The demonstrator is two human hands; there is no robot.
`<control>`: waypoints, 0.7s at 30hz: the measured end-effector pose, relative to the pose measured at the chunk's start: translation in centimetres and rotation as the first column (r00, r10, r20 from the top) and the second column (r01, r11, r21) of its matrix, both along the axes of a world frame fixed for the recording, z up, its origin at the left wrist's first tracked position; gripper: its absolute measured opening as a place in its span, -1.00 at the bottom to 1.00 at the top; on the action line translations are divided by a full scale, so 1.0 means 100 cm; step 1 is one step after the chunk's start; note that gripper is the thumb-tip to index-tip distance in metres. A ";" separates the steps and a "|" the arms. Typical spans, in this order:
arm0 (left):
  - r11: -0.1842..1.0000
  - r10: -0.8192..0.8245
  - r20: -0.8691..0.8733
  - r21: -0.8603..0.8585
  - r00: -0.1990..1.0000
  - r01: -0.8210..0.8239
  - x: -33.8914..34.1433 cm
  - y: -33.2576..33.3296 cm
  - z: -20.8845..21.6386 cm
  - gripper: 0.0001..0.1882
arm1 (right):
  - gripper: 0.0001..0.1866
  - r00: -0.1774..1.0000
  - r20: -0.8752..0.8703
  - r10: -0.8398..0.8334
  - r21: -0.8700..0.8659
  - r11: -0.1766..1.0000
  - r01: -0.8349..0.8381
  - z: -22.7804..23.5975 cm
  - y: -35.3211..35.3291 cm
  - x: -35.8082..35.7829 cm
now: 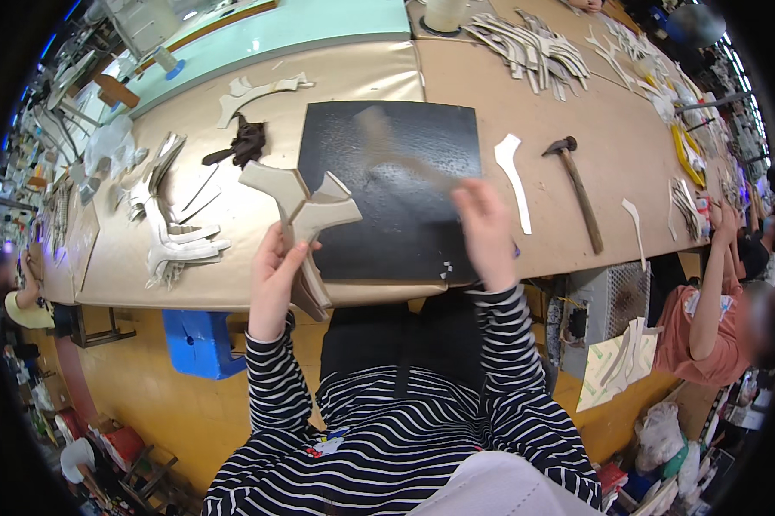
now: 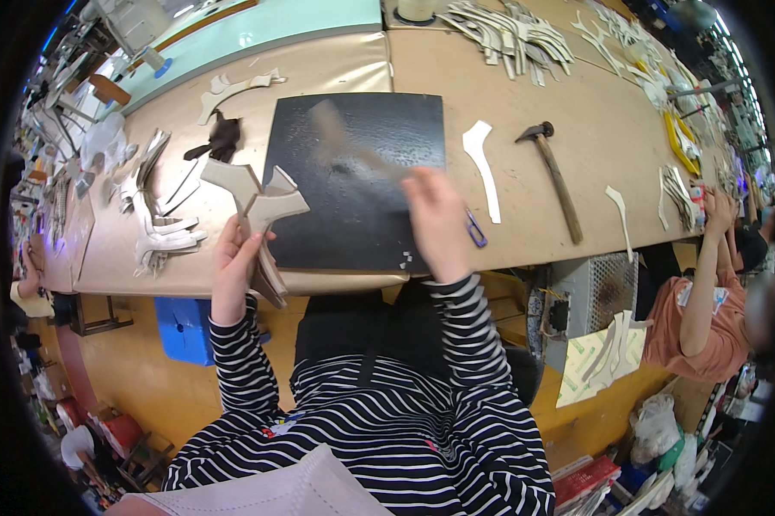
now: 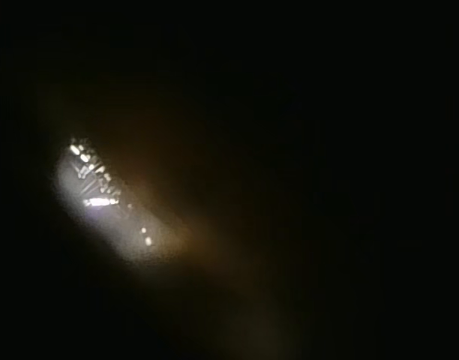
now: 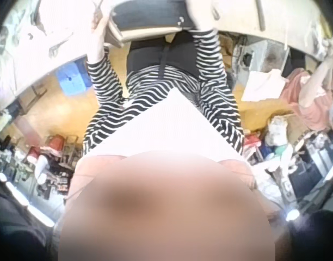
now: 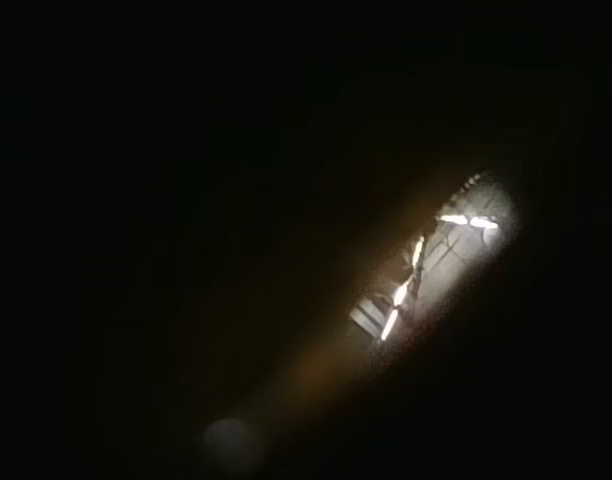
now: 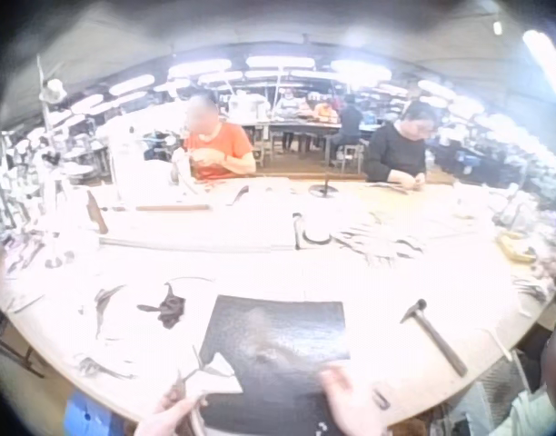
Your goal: The person trims the edges of white leather pieces using a utility knife on a black cutting mat. They repeatedly pick up pieces, align them, and cut along the edges, then place the trimmed pieces aside on the table.
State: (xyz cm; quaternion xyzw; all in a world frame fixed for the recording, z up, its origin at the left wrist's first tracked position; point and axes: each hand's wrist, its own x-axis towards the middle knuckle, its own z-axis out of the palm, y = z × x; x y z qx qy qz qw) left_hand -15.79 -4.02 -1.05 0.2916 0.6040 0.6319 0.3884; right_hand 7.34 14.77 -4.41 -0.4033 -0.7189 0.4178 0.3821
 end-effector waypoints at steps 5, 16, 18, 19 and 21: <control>0.983 -0.156 -0.178 -0.124 0.972 0.135 -0.009 0.034 -0.012 -0.60 | -0.50 0.886 0.015 -0.464 -0.174 0.871 0.459 -0.020 0.054 0.134; 0.934 -0.358 -0.714 -0.282 0.602 0.220 -0.034 0.079 -0.033 -0.63 | -0.57 0.911 0.413 -0.020 0.114 0.993 -0.029 -0.019 0.034 0.114; 0.946 -0.318 -0.807 -0.233 0.499 0.225 -0.035 0.076 -0.039 -0.61 | -0.61 0.837 0.529 -0.139 0.291 0.956 -0.025 -0.033 0.017 0.086; 0.950 -0.305 -0.832 -0.228 0.464 0.215 -0.034 0.075 -0.040 -0.59 | -0.65 0.822 0.535 -0.195 0.301 0.953 0.031 -0.039 0.013 0.078; 0.965 -0.245 -0.893 -0.187 0.378 0.183 -0.030 0.072 -0.042 -0.52 | -0.72 0.809 0.535 -0.244 0.302 0.949 0.087 -0.051 0.010 0.070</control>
